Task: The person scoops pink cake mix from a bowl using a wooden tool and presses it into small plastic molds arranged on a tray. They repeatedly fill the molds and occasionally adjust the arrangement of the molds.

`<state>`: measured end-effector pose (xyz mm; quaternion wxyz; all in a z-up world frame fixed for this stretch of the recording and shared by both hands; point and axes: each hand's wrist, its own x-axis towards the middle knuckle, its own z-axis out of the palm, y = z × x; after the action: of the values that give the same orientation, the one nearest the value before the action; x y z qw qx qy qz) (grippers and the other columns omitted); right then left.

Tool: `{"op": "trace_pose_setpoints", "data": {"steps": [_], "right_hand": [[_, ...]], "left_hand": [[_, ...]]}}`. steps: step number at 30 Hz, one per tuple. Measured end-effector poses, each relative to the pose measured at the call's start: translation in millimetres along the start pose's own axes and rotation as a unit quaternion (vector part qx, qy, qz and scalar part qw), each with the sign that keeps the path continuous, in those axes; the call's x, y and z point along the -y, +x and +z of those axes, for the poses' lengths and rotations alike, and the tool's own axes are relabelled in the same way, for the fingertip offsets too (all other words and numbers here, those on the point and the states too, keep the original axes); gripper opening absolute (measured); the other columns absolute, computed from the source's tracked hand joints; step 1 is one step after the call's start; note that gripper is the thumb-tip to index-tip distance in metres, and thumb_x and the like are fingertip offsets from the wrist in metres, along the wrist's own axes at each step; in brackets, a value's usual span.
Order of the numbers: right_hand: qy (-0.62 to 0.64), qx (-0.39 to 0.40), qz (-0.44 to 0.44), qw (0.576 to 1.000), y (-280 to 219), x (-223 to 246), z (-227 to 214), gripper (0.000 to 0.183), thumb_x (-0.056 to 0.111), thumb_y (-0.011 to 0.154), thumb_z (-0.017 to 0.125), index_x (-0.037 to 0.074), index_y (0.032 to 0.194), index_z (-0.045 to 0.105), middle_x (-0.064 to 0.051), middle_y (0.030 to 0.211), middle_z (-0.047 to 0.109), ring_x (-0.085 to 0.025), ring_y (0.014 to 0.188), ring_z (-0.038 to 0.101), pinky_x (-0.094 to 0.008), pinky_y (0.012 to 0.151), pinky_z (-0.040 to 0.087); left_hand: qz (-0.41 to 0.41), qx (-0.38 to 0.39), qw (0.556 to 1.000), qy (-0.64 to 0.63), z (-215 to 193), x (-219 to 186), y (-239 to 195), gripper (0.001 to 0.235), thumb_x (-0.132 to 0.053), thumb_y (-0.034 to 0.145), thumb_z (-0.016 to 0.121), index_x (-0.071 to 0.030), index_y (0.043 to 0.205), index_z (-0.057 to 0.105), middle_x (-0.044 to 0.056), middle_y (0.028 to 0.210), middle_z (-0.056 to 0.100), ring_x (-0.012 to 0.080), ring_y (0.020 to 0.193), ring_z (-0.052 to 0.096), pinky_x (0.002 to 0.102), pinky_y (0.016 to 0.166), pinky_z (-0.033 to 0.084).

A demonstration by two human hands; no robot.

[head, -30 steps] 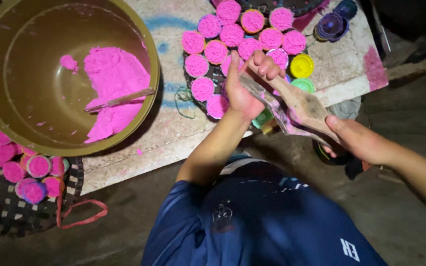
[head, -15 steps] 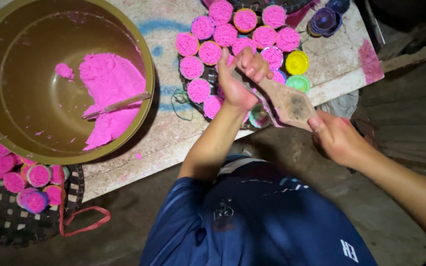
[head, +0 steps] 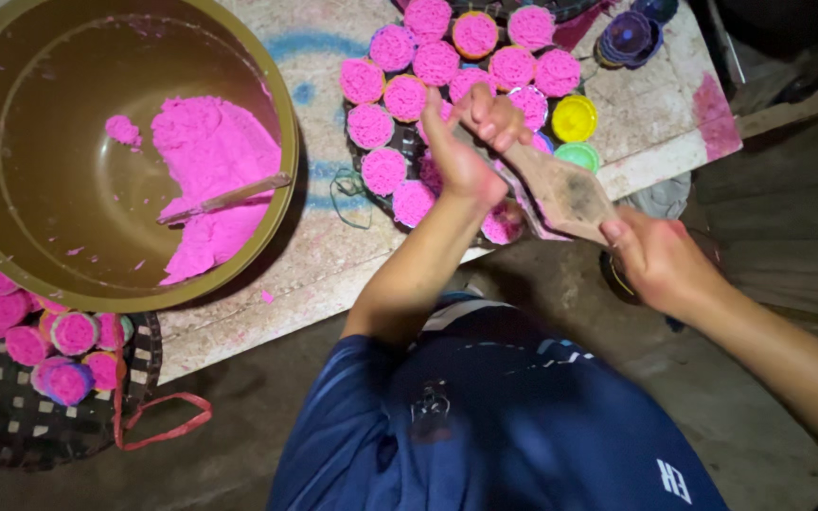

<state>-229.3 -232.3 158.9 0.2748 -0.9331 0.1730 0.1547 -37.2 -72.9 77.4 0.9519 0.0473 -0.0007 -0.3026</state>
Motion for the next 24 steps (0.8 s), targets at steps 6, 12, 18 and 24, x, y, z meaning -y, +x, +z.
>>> {"op": "trace_pose_setpoints", "data": {"steps": [6, 12, 18, 24], "right_hand": [[0.072, -0.011, -0.085, 0.994, 2, 10, 10, 0.048, 0.039, 0.105, 0.039, -0.001, 0.115, 0.064, -0.021, 0.076, 0.063, -0.04, 0.07, 0.066, -0.048, 0.068, 0.05], [-0.012, -0.006, 0.023, 1.0, -2, 7, -4, 0.044, 0.039, 0.105, 0.041, 0.005, 0.115, 0.068, -0.025, 0.072, 0.062, -0.042, 0.071, 0.065, -0.049, 0.066, 0.049], [0.039, -0.021, -0.047, 0.998, 2, 9, -3, 0.04, 0.035, 0.106, 0.041, 0.004, 0.108, 0.067, -0.022, 0.069, 0.059, -0.039, 0.068, 0.06, -0.048, 0.062, 0.049], [0.025, -0.083, -0.085, 0.993, 6, -8, -6, 0.039, 0.034, 0.106, 0.043, 0.003, 0.108, 0.067, -0.016, 0.068, 0.058, -0.03, 0.061, 0.058, -0.043, 0.056, 0.045]], "left_hand": [[0.035, -0.009, 0.998, 0.059, 6, -10, -6, 0.056, -0.064, 0.101, 0.033, -0.016, 0.073, 0.039, -0.003, 0.06, 0.035, 0.0139, 0.052, 0.036, 0.035, 0.062, 0.04], [0.044, -0.047, 0.998, 0.027, 12, 3, -2, 0.055, -0.063, 0.101, 0.033, -0.016, 0.073, 0.039, -0.004, 0.058, 0.035, 0.0135, 0.052, 0.035, 0.035, 0.061, 0.041], [0.049, -0.019, 0.998, 0.045, 18, -3, 2, 0.054, -0.061, 0.101, 0.033, -0.017, 0.072, 0.038, -0.004, 0.057, 0.032, 0.0132, 0.049, 0.033, 0.035, 0.058, 0.039], [0.078, 0.003, 0.996, 0.046, 38, 5, 4, 0.05, -0.056, 0.104, 0.032, -0.016, 0.074, 0.037, -0.005, 0.058, 0.034, 0.0136, 0.052, 0.032, 0.034, 0.06, 0.038]]}}
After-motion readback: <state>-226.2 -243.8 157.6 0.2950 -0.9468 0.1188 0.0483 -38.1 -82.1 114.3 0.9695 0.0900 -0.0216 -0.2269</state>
